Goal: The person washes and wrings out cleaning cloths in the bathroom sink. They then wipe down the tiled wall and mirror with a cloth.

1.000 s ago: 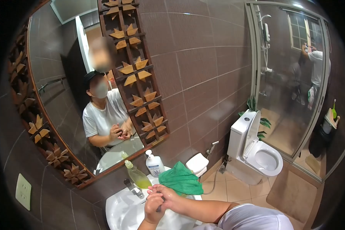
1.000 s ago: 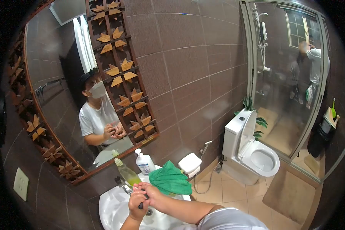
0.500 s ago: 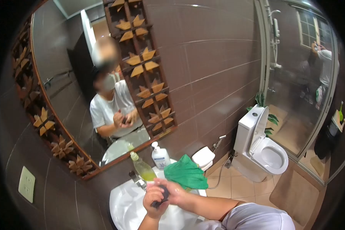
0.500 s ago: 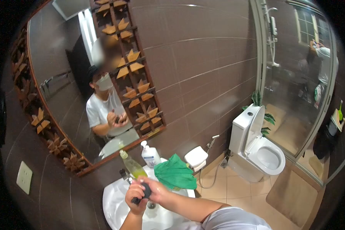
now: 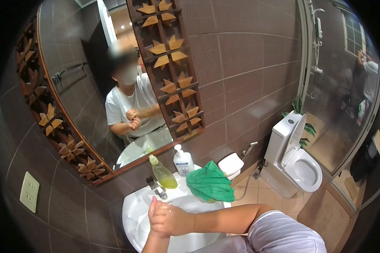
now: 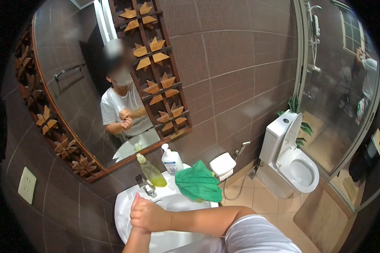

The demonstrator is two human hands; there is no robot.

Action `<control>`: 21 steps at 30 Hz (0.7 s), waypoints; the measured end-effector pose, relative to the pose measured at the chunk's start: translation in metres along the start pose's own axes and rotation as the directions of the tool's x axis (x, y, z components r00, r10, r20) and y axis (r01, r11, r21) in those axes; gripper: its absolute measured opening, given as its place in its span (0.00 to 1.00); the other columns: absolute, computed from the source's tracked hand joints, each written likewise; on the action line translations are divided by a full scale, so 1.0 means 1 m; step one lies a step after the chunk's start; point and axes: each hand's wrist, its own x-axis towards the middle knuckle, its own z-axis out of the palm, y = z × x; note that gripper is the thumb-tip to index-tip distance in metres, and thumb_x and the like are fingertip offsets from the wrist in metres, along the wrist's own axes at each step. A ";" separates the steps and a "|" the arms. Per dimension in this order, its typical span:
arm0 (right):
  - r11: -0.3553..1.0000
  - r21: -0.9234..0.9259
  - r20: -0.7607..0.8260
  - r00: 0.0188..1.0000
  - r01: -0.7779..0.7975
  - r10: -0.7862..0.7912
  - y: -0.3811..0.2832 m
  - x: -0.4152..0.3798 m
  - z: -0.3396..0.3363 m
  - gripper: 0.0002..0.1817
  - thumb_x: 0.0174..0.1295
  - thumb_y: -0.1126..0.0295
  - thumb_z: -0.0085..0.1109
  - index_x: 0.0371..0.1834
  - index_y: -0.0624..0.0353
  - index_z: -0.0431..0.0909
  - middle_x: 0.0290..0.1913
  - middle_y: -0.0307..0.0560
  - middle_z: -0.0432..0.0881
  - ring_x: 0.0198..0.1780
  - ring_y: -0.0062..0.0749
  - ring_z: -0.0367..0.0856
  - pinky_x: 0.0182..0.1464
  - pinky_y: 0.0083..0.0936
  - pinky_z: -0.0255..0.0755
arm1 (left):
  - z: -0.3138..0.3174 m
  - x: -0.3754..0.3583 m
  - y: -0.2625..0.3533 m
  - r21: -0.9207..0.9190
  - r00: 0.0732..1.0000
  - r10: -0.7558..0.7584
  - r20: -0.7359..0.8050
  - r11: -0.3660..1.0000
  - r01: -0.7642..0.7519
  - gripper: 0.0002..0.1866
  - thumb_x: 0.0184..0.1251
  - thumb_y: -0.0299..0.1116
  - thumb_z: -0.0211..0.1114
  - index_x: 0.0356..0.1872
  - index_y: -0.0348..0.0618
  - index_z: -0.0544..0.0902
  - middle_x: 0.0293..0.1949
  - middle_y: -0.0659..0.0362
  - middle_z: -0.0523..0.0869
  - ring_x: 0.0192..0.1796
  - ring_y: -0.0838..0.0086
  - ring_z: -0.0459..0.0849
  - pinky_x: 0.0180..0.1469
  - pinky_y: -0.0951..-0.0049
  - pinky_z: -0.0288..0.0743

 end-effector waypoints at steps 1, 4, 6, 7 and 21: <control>0.997 -0.011 -0.043 0.996 0.076 -0.076 -0.001 0.001 0.000 0.06 0.37 0.64 0.53 0.17 0.52 0.72 0.23 0.37 0.69 0.29 0.32 0.70 0.35 0.30 0.65 | 0.003 -0.004 0.003 0.046 0.991 -0.118 0.064 0.992 0.115 0.21 0.68 0.48 0.43 0.15 0.54 0.68 0.16 0.65 0.70 0.22 0.74 0.71 0.29 0.75 0.66; 0.998 0.033 0.078 0.995 0.056 -0.058 -0.014 -0.005 0.007 0.04 0.38 0.65 0.53 0.17 0.52 0.73 0.23 0.37 0.70 0.29 0.32 0.70 0.33 0.31 0.65 | -0.007 -0.007 0.012 0.214 0.954 -0.188 -0.233 0.947 0.239 0.24 0.68 0.47 0.43 0.10 0.55 0.60 0.11 0.67 0.62 0.17 0.77 0.63 0.22 0.76 0.60; 0.995 0.065 0.087 0.993 0.072 -0.078 -0.017 -0.008 0.013 0.04 0.39 0.66 0.53 0.17 0.52 0.73 0.24 0.37 0.70 0.30 0.32 0.70 0.32 0.29 0.65 | -0.006 -0.010 0.012 0.161 0.947 -0.266 -0.177 0.942 0.295 0.24 0.68 0.46 0.45 0.09 0.55 0.57 0.09 0.68 0.57 0.15 0.78 0.58 0.20 0.77 0.57; 0.991 0.092 0.093 0.990 0.093 -0.101 -0.020 -0.009 0.016 0.04 0.40 0.66 0.52 0.18 0.52 0.73 0.24 0.38 0.70 0.30 0.31 0.70 0.32 0.26 0.65 | -0.008 -0.010 0.014 0.164 0.914 -0.336 -0.227 0.912 0.376 0.24 0.67 0.46 0.46 0.09 0.55 0.58 0.10 0.68 0.58 0.15 0.79 0.58 0.20 0.77 0.57; 0.952 -0.043 0.334 0.902 0.303 -0.272 -0.036 -0.038 0.054 0.07 0.42 0.64 0.52 0.14 0.54 0.74 0.22 0.37 0.72 0.30 0.34 0.70 0.35 0.29 0.64 | -0.018 -0.002 0.021 0.667 0.717 -0.464 -0.520 0.304 0.680 0.25 0.64 0.49 0.52 0.11 0.50 0.57 0.13 0.66 0.59 0.20 0.79 0.59 0.26 0.79 0.59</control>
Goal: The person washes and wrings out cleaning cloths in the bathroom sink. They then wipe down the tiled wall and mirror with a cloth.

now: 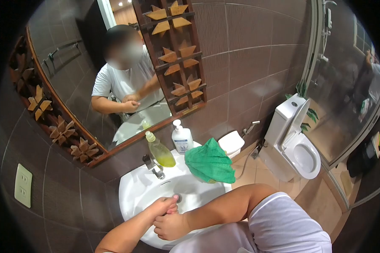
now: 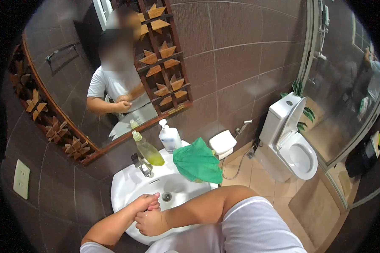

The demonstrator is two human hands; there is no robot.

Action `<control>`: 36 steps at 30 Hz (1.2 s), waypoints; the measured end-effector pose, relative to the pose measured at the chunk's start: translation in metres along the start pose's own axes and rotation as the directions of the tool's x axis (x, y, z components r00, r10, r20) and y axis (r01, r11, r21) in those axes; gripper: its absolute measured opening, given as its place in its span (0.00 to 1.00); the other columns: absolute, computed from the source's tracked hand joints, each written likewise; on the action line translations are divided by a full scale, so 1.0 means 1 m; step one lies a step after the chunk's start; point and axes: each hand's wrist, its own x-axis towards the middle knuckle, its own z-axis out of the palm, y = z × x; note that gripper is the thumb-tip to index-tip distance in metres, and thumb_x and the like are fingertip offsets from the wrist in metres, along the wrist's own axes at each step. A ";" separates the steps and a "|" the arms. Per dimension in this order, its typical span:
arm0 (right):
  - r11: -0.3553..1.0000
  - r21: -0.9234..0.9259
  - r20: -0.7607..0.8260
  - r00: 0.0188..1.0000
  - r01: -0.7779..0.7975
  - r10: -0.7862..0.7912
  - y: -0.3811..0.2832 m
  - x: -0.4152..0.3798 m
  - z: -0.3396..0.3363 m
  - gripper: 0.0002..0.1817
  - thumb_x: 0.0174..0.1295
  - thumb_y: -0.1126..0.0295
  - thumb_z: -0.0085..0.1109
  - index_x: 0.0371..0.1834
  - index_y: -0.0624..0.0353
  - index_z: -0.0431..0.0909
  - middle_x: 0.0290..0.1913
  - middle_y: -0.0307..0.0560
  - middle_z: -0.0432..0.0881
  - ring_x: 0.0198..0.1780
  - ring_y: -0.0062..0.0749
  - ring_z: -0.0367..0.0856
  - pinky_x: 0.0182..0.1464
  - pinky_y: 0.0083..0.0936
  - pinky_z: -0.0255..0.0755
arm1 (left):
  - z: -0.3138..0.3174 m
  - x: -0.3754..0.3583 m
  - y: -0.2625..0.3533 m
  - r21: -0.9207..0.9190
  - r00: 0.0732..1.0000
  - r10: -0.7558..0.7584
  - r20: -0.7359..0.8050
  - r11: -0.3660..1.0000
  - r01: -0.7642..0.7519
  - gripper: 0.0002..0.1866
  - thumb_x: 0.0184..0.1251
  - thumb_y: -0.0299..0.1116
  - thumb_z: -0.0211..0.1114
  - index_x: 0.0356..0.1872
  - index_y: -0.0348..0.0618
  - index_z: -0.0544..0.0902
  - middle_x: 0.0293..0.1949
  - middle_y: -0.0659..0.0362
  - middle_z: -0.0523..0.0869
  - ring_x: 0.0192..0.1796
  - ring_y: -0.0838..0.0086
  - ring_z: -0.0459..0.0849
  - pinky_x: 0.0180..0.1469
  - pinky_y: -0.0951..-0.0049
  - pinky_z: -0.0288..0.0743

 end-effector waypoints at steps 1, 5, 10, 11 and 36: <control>1.000 -0.017 0.019 1.000 0.006 -0.006 -0.001 0.000 0.000 0.07 0.42 0.64 0.52 0.15 0.54 0.74 0.22 0.37 0.72 0.29 0.33 0.70 0.34 0.28 0.63 | -0.001 0.002 -0.001 0.038 0.999 0.040 0.000 0.998 -0.040 0.25 0.64 0.49 0.52 0.11 0.48 0.60 0.13 0.65 0.62 0.20 0.79 0.60 0.26 0.79 0.60; 0.999 -0.019 -0.022 0.999 0.035 -0.036 0.004 0.002 -0.001 0.07 0.40 0.64 0.52 0.14 0.54 0.74 0.21 0.37 0.71 0.28 0.32 0.69 0.32 0.26 0.62 | 0.001 0.003 0.006 0.287 0.988 0.151 -0.034 0.949 -0.135 0.26 0.65 0.49 0.49 0.12 0.41 0.67 0.14 0.62 0.69 0.19 0.77 0.64 0.25 0.75 0.63; 0.992 -0.106 0.063 0.996 0.073 -0.067 0.006 -0.002 0.003 0.08 0.37 0.64 0.53 0.14 0.56 0.75 0.21 0.39 0.72 0.26 0.31 0.69 0.32 0.25 0.62 | -0.001 0.010 0.007 0.509 0.985 0.171 0.012 0.847 -0.153 0.27 0.65 0.48 0.48 0.12 0.37 0.70 0.13 0.60 0.71 0.18 0.76 0.67 0.25 0.73 0.66; 0.985 -0.147 0.094 0.993 0.091 -0.078 0.006 -0.002 0.004 0.08 0.37 0.64 0.53 0.15 0.56 0.75 0.22 0.39 0.72 0.26 0.31 0.69 0.32 0.25 0.62 | 0.000 0.010 0.009 0.551 0.985 0.173 0.017 0.820 -0.153 0.27 0.65 0.48 0.47 0.11 0.37 0.70 0.13 0.60 0.72 0.18 0.76 0.68 0.26 0.72 0.66; 0.943 -0.285 0.350 0.935 0.172 -0.065 0.012 -0.007 0.047 0.09 0.36 0.68 0.59 0.23 0.57 0.82 0.27 0.41 0.79 0.32 0.37 0.77 0.37 0.36 0.68 | 0.005 0.009 0.026 0.830 0.971 0.214 -0.102 0.557 -0.036 0.26 0.64 0.50 0.47 0.22 0.34 0.77 0.18 0.50 0.79 0.22 0.66 0.76 0.32 0.65 0.70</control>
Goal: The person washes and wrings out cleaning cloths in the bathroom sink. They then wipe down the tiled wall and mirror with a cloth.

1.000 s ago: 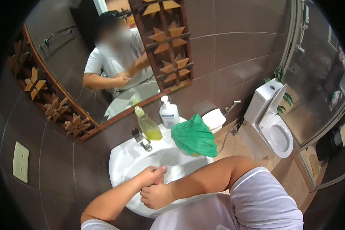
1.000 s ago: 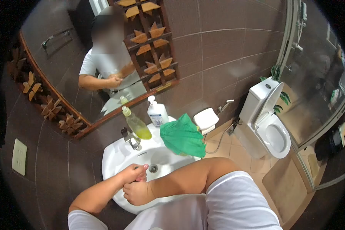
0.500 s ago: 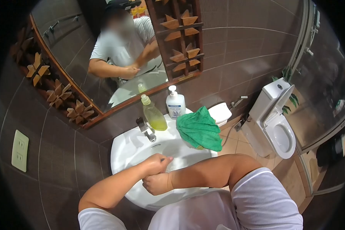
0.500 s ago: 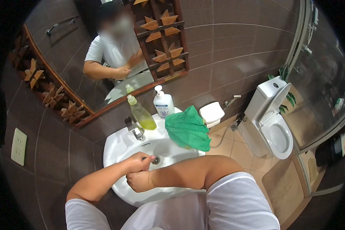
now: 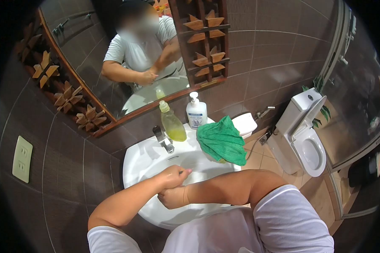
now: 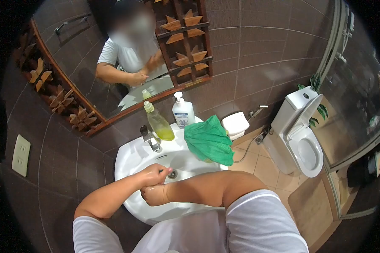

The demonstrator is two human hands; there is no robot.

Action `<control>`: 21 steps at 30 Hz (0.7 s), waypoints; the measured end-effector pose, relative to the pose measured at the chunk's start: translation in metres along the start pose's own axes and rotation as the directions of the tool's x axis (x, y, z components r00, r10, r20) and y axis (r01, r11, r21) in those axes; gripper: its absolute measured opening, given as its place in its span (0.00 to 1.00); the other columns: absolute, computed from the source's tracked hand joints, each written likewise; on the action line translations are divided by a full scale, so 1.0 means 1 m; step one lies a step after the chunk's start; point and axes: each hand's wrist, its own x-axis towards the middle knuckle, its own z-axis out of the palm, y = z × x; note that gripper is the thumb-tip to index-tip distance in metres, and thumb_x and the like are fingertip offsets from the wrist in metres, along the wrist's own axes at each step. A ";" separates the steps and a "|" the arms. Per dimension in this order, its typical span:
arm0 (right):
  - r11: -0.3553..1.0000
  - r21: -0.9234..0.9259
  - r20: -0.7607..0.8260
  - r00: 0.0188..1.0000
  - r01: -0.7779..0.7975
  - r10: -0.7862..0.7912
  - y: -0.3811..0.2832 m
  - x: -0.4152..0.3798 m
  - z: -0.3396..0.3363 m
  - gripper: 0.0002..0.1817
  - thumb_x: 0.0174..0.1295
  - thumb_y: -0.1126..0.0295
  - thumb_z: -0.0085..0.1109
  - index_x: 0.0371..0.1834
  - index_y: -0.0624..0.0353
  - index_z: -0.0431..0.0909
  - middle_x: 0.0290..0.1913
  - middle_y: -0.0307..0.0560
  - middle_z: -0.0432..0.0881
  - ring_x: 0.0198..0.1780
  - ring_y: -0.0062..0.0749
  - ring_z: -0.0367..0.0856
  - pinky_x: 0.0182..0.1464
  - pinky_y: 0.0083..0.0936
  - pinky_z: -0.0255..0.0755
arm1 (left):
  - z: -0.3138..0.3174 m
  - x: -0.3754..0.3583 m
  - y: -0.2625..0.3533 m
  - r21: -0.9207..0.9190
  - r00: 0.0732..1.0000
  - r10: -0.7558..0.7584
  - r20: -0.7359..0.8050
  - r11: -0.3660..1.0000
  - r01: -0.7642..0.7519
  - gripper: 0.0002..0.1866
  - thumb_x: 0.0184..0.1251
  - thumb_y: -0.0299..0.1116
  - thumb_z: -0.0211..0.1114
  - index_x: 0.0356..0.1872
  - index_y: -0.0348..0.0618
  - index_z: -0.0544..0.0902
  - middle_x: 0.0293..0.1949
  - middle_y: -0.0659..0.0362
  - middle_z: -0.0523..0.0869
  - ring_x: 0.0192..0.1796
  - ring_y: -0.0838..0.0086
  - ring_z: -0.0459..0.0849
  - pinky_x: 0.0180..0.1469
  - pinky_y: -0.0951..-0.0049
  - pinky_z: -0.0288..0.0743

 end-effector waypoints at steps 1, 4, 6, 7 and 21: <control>1.000 0.000 -0.001 1.000 0.002 -0.002 0.000 0.000 0.001 0.09 0.36 0.68 0.59 0.23 0.57 0.82 0.27 0.41 0.79 0.32 0.37 0.77 0.37 0.36 0.68 | 0.001 -0.001 0.000 -0.001 1.000 -0.001 -0.001 1.000 0.001 0.26 0.64 0.50 0.47 0.22 0.34 0.77 0.18 0.50 0.79 0.22 0.66 0.76 0.32 0.65 0.70; 0.999 -0.030 -0.035 0.999 0.031 -0.032 -0.002 -0.001 0.005 0.10 0.34 0.65 0.56 0.20 0.58 0.80 0.24 0.39 0.77 0.30 0.34 0.74 0.41 0.31 0.66 | 0.004 -0.004 0.000 -0.022 0.999 -0.025 -0.039 0.999 0.024 0.25 0.65 0.49 0.47 0.26 0.34 0.79 0.19 0.50 0.79 0.22 0.65 0.76 0.32 0.66 0.70; 0.999 -0.041 -0.033 0.999 0.029 -0.030 -0.005 -0.001 0.007 0.10 0.35 0.66 0.56 0.19 0.58 0.80 0.24 0.39 0.77 0.30 0.34 0.74 0.41 0.31 0.66 | 0.008 -0.004 -0.001 -0.021 1.000 -0.004 -0.031 1.000 0.004 0.24 0.65 0.49 0.47 0.30 0.35 0.80 0.20 0.49 0.80 0.23 0.65 0.77 0.32 0.67 0.71; 0.999 -0.046 -0.034 0.999 0.028 -0.030 -0.006 -0.001 0.008 0.09 0.35 0.66 0.56 0.19 0.58 0.80 0.24 0.39 0.77 0.30 0.34 0.74 0.41 0.31 0.66 | 0.009 -0.004 -0.001 -0.021 1.000 -0.003 -0.030 1.000 0.002 0.24 0.65 0.49 0.47 0.30 0.35 0.80 0.20 0.49 0.80 0.23 0.65 0.77 0.32 0.67 0.71; 0.973 0.223 0.074 0.997 -0.054 0.038 -0.003 0.000 -0.006 0.06 0.38 0.67 0.56 0.18 0.55 0.78 0.29 0.40 0.78 0.33 0.36 0.75 0.41 0.31 0.66 | 0.013 0.031 -0.056 -0.356 0.991 0.037 0.125 0.934 0.010 0.24 0.65 0.48 0.48 0.23 0.36 0.77 0.18 0.55 0.77 0.24 0.69 0.76 0.32 0.70 0.71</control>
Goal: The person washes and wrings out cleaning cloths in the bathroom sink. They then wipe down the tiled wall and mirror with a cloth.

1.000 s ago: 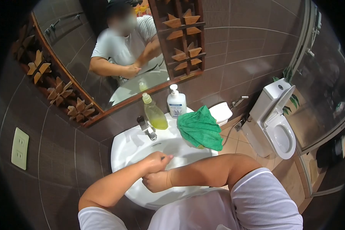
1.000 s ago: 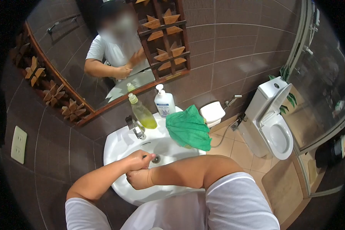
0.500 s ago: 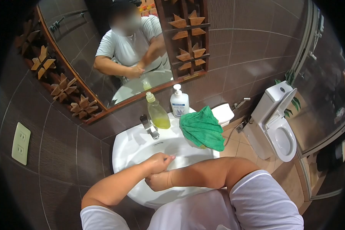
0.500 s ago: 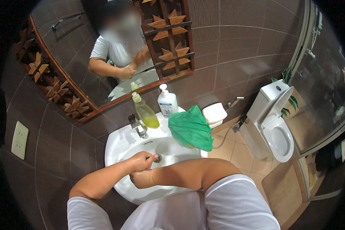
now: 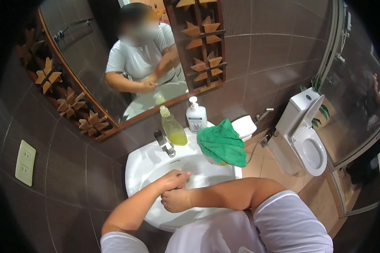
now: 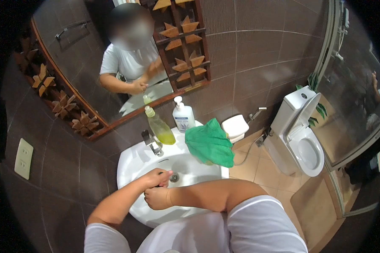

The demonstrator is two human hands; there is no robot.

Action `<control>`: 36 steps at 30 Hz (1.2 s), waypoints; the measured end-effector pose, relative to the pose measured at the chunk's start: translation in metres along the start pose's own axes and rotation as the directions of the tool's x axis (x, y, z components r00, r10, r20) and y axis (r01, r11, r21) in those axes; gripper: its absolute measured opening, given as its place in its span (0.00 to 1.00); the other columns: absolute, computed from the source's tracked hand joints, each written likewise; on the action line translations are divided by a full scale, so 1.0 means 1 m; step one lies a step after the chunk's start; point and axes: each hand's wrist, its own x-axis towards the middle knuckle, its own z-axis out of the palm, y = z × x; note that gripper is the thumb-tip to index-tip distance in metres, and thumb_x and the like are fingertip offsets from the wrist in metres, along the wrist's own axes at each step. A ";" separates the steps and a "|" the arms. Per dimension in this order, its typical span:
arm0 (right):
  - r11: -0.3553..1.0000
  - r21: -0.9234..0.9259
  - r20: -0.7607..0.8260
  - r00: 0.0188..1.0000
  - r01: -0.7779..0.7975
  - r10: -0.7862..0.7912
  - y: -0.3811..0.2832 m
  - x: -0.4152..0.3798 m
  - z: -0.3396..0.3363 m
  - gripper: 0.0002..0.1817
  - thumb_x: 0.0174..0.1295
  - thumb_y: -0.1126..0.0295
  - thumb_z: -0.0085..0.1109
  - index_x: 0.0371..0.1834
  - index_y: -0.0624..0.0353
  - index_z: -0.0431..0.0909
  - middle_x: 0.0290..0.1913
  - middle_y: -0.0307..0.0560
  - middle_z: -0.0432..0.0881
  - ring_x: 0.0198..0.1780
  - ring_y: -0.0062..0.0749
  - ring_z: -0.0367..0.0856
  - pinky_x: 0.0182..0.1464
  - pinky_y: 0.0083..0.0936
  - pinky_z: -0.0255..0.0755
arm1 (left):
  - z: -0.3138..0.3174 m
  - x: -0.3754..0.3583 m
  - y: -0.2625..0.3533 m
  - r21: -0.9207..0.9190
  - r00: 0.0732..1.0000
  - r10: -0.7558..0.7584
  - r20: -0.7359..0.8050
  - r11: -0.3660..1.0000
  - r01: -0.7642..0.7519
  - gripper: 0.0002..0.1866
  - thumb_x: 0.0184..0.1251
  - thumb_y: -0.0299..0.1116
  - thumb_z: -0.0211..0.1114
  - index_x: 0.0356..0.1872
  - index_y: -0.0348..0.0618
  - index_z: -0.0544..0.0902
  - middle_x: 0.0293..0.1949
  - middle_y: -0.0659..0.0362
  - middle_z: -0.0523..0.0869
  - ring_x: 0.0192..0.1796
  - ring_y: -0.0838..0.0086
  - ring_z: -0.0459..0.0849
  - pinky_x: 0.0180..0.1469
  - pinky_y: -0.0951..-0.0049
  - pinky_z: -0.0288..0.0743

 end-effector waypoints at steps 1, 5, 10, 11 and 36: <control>1.000 -0.014 -0.004 1.000 -0.001 0.001 0.009 -0.006 -0.007 0.06 0.38 0.67 0.56 0.18 0.55 0.78 0.29 0.40 0.78 0.33 0.36 0.75 0.41 0.31 0.66 | -0.004 -0.004 -0.004 0.012 1.000 0.005 -0.008 1.000 -0.005 0.24 0.65 0.48 0.48 0.23 0.36 0.77 0.18 0.55 0.77 0.24 0.69 0.76 0.32 0.70 0.71; 0.883 0.468 -0.593 0.727 -0.040 0.347 0.039 -0.044 -0.039 0.04 0.43 0.73 0.54 0.24 0.55 0.74 0.33 0.40 0.77 0.38 0.34 0.75 0.41 0.33 0.67 | 0.001 -0.037 0.005 -0.847 0.928 0.329 -0.172 0.432 -0.310 0.18 0.65 0.44 0.52 0.29 0.36 0.74 0.32 0.54 0.77 0.35 0.70 0.77 0.34 0.72 0.73; 0.024 0.997 -0.008 0.209 -0.073 0.978 0.036 -0.072 -0.051 0.20 0.55 0.63 0.59 0.49 0.58 0.68 0.47 0.50 0.70 0.44 0.37 0.72 0.48 0.29 0.66 | 0.032 -0.083 0.041 -0.604 0.778 0.516 -0.357 0.508 -0.614 0.16 0.57 0.31 0.62 0.45 0.38 0.73 0.52 0.49 0.72 0.47 0.65 0.76 0.39 0.70 0.77; 0.019 0.997 -0.004 0.200 -0.072 0.980 0.028 -0.081 -0.046 0.20 0.55 0.63 0.59 0.49 0.58 0.68 0.47 0.50 0.70 0.44 0.37 0.72 0.48 0.29 0.66 | 0.031 -0.077 0.031 -0.541 0.732 0.594 -0.333 0.516 -0.665 0.19 0.54 0.28 0.64 0.48 0.40 0.72 0.53 0.48 0.71 0.48 0.63 0.76 0.41 0.69 0.77; -0.083 0.912 0.199 0.255 -0.401 0.946 -0.014 -0.332 -0.107 0.22 0.55 0.71 0.58 0.53 0.61 0.66 0.46 0.40 0.74 0.46 0.20 0.71 0.49 0.19 0.65 | 0.178 0.044 0.177 0.290 0.413 0.865 -0.285 0.489 -0.823 0.26 0.41 0.16 0.64 0.44 0.44 0.65 0.54 0.47 0.68 0.56 0.60 0.71 0.55 0.67 0.64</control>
